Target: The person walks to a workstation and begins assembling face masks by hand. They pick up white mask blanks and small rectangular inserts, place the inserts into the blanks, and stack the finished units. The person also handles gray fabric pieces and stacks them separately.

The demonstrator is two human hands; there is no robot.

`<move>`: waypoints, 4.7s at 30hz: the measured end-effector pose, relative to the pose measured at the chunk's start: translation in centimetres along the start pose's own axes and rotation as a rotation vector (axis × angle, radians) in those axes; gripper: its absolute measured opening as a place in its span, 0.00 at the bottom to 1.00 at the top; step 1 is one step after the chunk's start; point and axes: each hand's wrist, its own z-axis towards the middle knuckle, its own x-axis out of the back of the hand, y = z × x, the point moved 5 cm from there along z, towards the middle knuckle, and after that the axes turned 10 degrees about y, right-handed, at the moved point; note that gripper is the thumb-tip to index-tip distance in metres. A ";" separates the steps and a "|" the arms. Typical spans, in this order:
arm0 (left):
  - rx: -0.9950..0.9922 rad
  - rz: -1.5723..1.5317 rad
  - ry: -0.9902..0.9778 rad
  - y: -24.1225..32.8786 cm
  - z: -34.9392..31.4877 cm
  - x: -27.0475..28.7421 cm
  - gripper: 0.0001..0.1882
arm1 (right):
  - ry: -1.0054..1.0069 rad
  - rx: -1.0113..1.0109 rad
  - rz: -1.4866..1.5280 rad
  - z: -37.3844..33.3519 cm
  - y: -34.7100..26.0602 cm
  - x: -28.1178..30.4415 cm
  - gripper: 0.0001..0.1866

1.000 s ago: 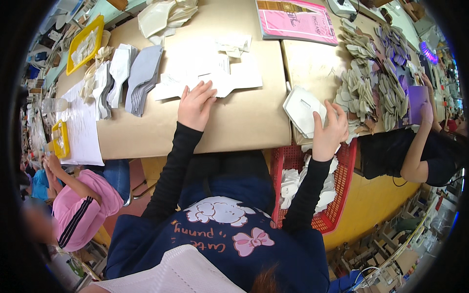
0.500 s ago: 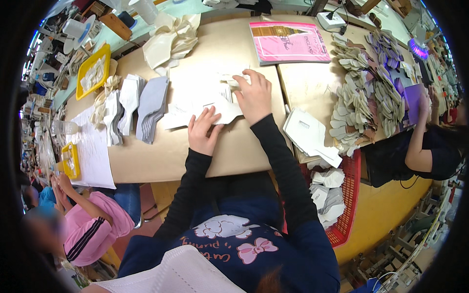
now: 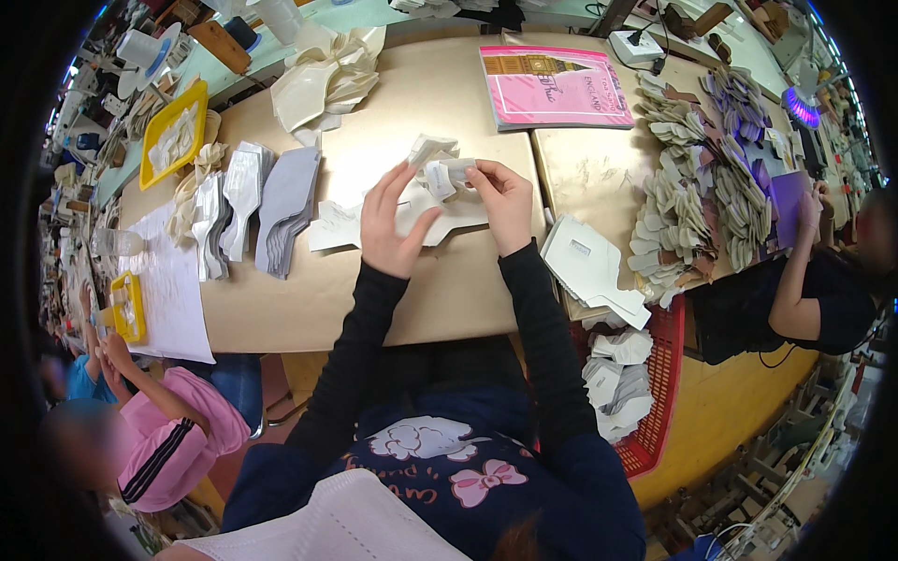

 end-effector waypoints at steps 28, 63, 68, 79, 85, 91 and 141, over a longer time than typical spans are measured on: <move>0.044 -0.027 -0.247 -3.6 3.8 -5.9 0.16 | 0.193 0.004 0.338 1.0 0.0 2.0 0.11; 0.910 -0.861 -0.206 -0.9 -8.7 4.4 0.08 | -0.467 -0.039 -0.143 -11.5 -4.9 -1.0 0.25; 1.003 -0.881 -0.115 -1.2 -9.6 4.7 0.09 | -0.349 -0.291 -0.100 -12.1 -3.2 1.1 0.10; 0.355 -0.048 -0.029 1.5 -8.7 4.9 0.08 | -0.278 -0.262 -0.129 -13.4 -1.4 2.6 0.07; 0.475 -0.333 -0.315 2.3 -9.7 3.7 0.08 | -0.256 -0.164 -0.130 -14.1 -1.7 2.1 0.07; 0.445 -0.292 -0.379 2.6 -9.3 3.8 0.07 | -0.252 -0.067 -0.211 -14.0 -2.4 2.1 0.06; -0.095 0.544 -0.443 0.6 -12.8 5.5 0.17 | -0.342 0.630 -1.354 -17.6 -0.2 2.3 0.22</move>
